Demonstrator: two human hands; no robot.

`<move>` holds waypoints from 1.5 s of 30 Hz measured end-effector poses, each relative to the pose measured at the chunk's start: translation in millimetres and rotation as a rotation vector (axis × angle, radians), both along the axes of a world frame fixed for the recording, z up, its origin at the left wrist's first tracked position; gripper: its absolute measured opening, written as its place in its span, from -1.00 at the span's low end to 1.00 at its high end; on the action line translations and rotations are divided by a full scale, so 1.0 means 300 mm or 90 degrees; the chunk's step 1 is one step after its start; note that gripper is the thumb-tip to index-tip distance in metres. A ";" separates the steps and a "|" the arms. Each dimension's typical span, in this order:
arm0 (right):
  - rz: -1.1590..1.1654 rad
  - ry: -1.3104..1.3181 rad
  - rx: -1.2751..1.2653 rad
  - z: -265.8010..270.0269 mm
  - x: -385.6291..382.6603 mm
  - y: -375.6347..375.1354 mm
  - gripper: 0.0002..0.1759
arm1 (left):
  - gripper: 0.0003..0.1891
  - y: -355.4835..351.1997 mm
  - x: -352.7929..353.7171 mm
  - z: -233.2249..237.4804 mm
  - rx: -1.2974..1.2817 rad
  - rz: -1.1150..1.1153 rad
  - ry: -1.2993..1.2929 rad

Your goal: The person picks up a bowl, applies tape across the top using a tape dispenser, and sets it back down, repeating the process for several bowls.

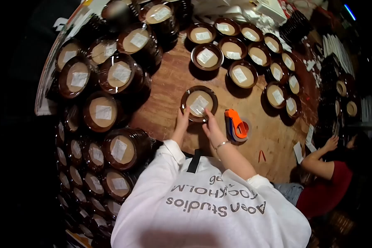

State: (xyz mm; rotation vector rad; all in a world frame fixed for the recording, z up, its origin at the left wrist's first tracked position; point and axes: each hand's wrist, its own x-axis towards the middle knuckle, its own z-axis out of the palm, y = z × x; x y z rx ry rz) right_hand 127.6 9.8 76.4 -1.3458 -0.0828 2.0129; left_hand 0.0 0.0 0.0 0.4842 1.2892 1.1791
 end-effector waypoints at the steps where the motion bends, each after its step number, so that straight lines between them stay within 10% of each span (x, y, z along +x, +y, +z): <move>1: -0.089 0.080 0.036 -0.004 -0.005 -0.012 -0.42 | -0.54 -0.020 0.020 0.058 0.005 0.033 0.086; 7: -0.158 0.220 0.169 0.197 0.021 0.050 -0.68 | -0.38 0.013 0.063 0.395 0.161 0.086 0.000; 21: 0.162 0.232 0.477 0.609 -0.325 -0.038 -0.49 | -0.50 -0.257 -0.324 0.953 0.280 0.259 0.300; 25: 0.384 0.142 0.563 0.727 -0.550 -0.126 -0.45 | -0.60 -0.453 -0.513 0.993 0.130 0.467 0.323; 29: 0.591 0.320 0.620 0.790 -0.743 -0.259 -0.38 | -0.60 -0.671 -0.774 0.979 0.075 0.637 -0.154; 33: 0.683 0.255 0.648 0.779 -0.782 -0.291 -0.38 | -0.53 -0.881 -1.099 0.956 0.144 0.791 -0.151; 39: 0.624 0.119 0.534 0.636 -0.702 -0.206 -0.42 | -0.57 -1.194 -1.675 0.698 0.288 0.890 -0.253; 45: 0.549 0.053 0.486 0.596 -0.654 -0.136 -0.41 | -0.57 -1.263 -1.752 0.621 0.306 1.025 -0.081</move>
